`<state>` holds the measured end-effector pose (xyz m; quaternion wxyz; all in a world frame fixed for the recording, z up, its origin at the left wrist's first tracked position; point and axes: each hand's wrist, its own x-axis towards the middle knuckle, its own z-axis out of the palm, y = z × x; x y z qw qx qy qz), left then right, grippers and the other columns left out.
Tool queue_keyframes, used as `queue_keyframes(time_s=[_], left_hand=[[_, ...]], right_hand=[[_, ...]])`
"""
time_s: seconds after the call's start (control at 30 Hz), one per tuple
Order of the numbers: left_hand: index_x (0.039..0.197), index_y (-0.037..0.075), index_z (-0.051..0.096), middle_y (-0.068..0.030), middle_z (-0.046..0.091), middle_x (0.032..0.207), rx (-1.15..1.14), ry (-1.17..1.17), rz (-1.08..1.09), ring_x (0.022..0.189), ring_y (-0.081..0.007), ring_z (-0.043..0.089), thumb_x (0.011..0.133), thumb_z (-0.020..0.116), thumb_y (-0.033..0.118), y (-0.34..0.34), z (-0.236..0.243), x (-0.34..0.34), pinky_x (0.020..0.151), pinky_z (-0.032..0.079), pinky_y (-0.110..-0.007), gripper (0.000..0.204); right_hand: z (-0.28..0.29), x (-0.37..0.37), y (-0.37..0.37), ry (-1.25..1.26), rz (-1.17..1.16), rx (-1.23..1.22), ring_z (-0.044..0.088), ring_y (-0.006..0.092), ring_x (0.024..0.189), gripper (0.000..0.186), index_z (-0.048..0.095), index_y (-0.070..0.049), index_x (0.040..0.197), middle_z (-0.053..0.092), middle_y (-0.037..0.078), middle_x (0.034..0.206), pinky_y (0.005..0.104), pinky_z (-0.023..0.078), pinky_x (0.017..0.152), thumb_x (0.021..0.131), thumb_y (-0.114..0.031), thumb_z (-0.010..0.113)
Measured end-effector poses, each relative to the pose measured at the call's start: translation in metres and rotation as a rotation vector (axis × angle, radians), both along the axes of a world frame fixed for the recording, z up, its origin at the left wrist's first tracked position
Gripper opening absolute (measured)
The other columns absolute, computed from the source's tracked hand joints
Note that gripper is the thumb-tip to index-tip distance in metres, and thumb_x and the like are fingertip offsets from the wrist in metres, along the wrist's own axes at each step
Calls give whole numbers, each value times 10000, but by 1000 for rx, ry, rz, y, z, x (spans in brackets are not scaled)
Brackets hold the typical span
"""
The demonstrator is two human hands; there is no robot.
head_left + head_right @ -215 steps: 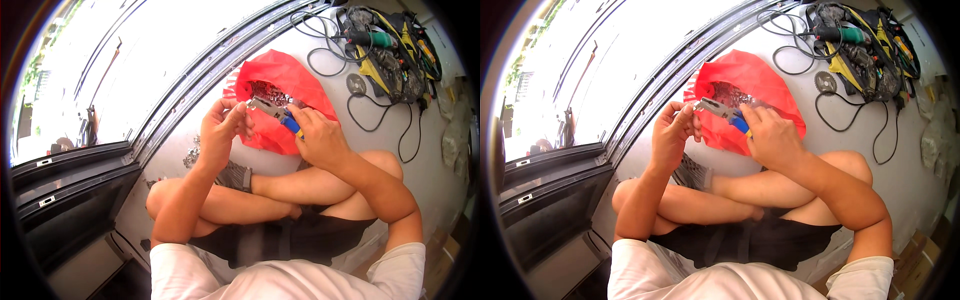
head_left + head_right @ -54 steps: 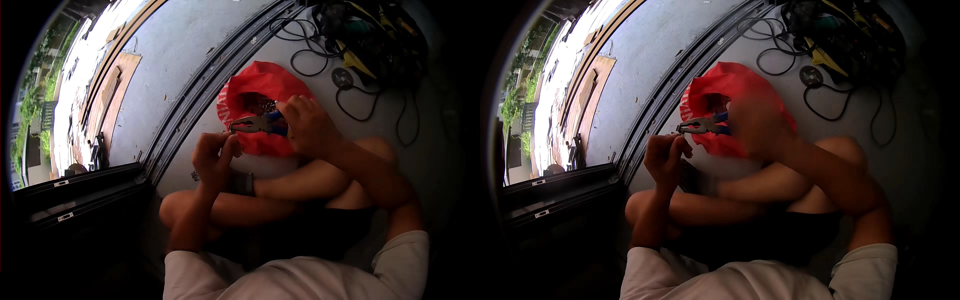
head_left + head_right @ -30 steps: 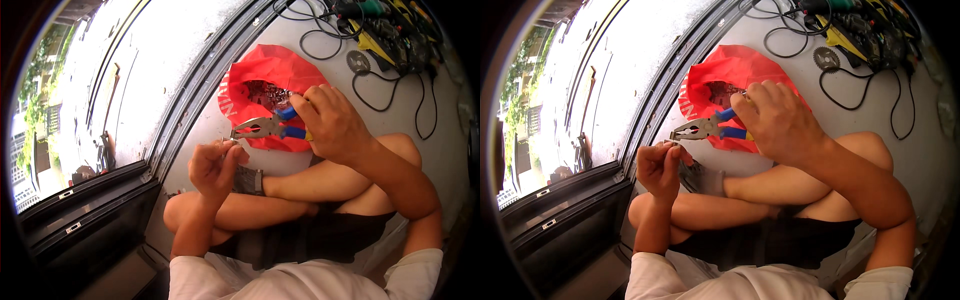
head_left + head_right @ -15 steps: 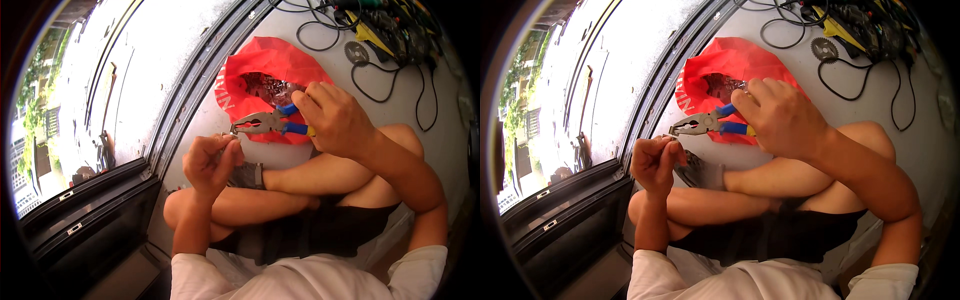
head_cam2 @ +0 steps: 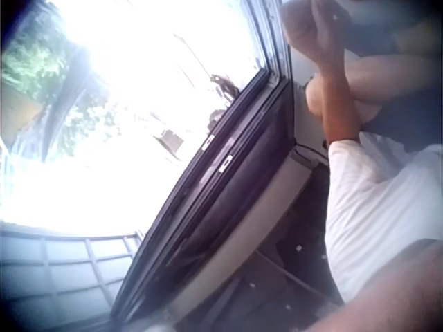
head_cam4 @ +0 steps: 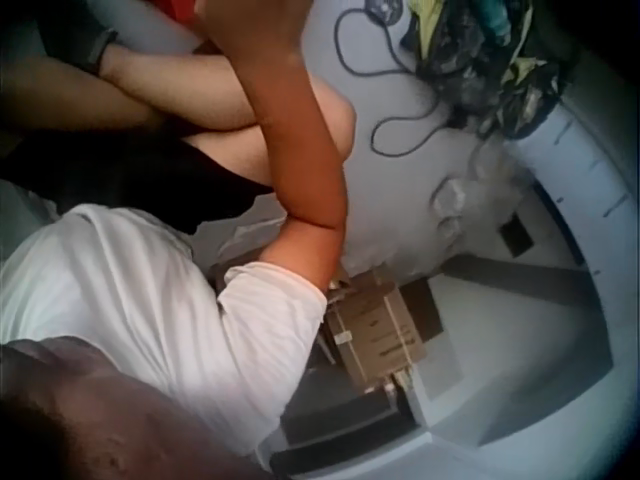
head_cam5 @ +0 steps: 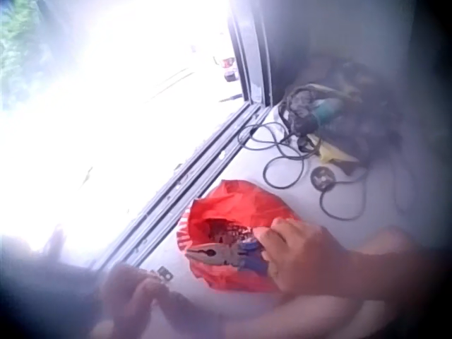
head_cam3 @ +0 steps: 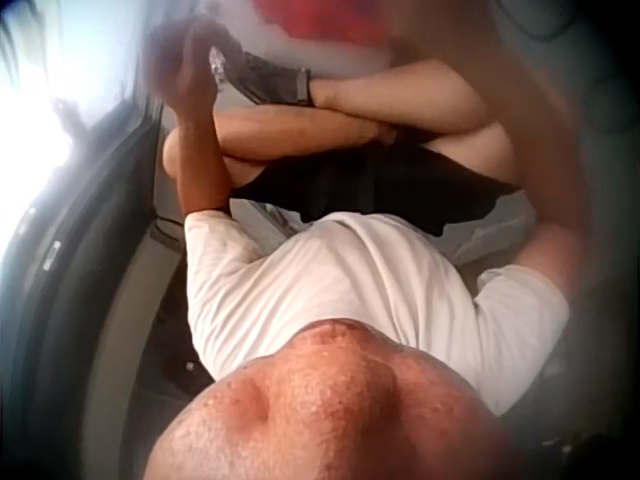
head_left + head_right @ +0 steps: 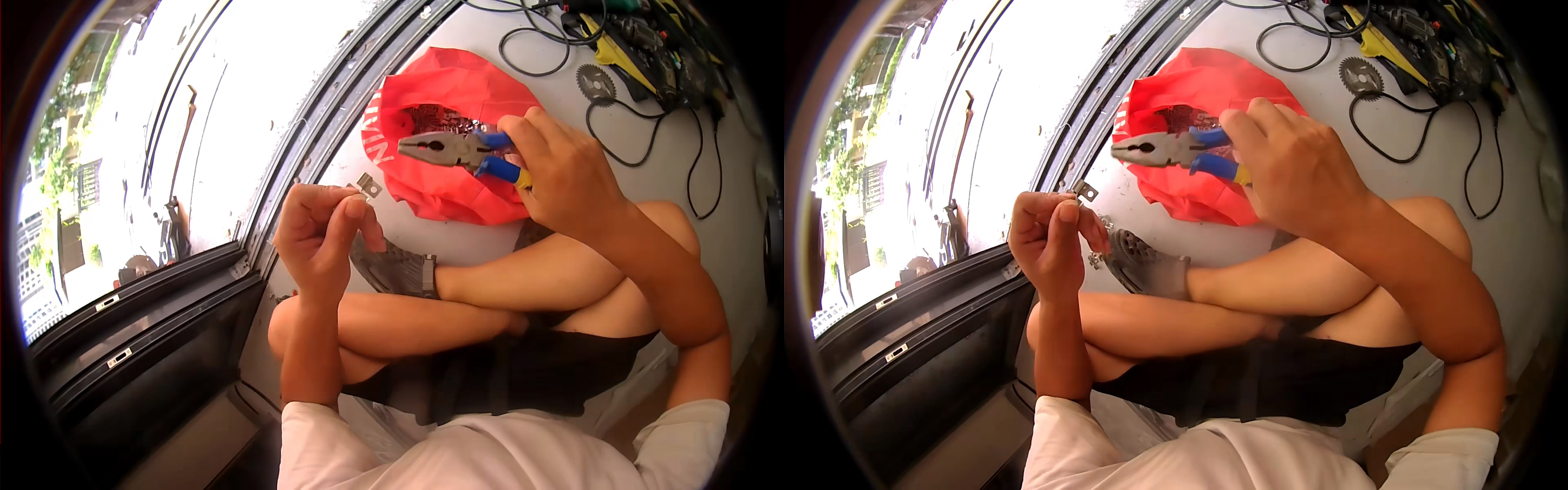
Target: The person takes metal hardware pieces out of a red bag by hand, trims them one at a time using pliers, and places them onto the floor.
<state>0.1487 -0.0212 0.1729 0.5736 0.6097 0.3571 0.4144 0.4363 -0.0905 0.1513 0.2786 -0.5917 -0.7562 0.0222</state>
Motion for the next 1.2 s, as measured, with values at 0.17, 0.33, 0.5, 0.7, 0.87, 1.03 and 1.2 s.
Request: queue_keyframes(time_s=[0.17, 0.33, 0.5, 0.7, 0.87, 1.03, 1.2], left_hand=[[1000, -14, 557, -111, 663, 718, -19, -101, -36, 557, -145, 629, 1020, 634, 17, 4, -4, 1, 541, 491, -254, 85], [1005, 2, 541, -108, 609, 629, 7, -15, 20, 501, -171, 595, 1052, 616, 128, -1, -7, 11, 505, 524, -303, 153], [1000, -7, 528, -124, 626, 658, 43, 27, 61, 525, -171, 615, 1047, 610, 79, -7, -9, 16, 530, 538, -293, 127], [1018, -13, 520, -142, 648, 692, 92, 26, 48, 553, -166, 633, 1040, 604, 30, -10, -10, 18, 542, 533, -272, 97], [1032, -11, 525, -146, 662, 720, 129, 48, 44, 568, -164, 641, 1033, 605, 8, -14, -13, 16, 548, 532, -265, 82], [1037, -8, 531, -144, 663, 726, 110, 8, 35, 576, -167, 646, 1030, 607, 0, -14, -14, 17, 548, 538, -269, 77], [1039, -13, 537, -139, 655, 722, 93, 19, 7, 575, -169, 643, 1033, 606, 10, -13, -11, 15, 537, 547, -281, 72]], right_hand=[[-9, -12, -5, 111, -24, -159, 625, 370, 926, 449, 587, 29, 1268, 579, 175, 986, 455, 523, 804, 837, -79, 653], [-11, -22, -5, 79, 32, -128, 604, 372, 959, 529, 554, 56, 1330, 575, 183, 1021, 457, 504, 825, 826, -74, 646], [-9, -27, -6, 79, 15, -110, 579, 386, 984, 672, 496, -13, 1427, 554, 169, 1099, 492, 479, 844, 770, 21, 635], [-5, -28, -9, 57, 17, -171, 572, 355, 991, 681, 487, -18, 1457, 543, 151, 1085, 463, 462, 844, 799, -9, 660], [-4, -29, -9, 27, 18, -140, 566, 345, 970, 673, 489, -19, 1462, 541, 145, 1074, 454, 455, 839, 810, -10, 657], [-9, -29, -9, 28, 16, -134, 565, 342, 947, 642, 507, -19, 1433, 535, 143, 1045, 458, 473, 820, 808, 15, 650], [-11, -28, -9, 69, 23, -112, 572, 344, 931, 552, 535, -16, 1345, 530, 144, 1023, 459, 494, 785, 807, 32, 647]])
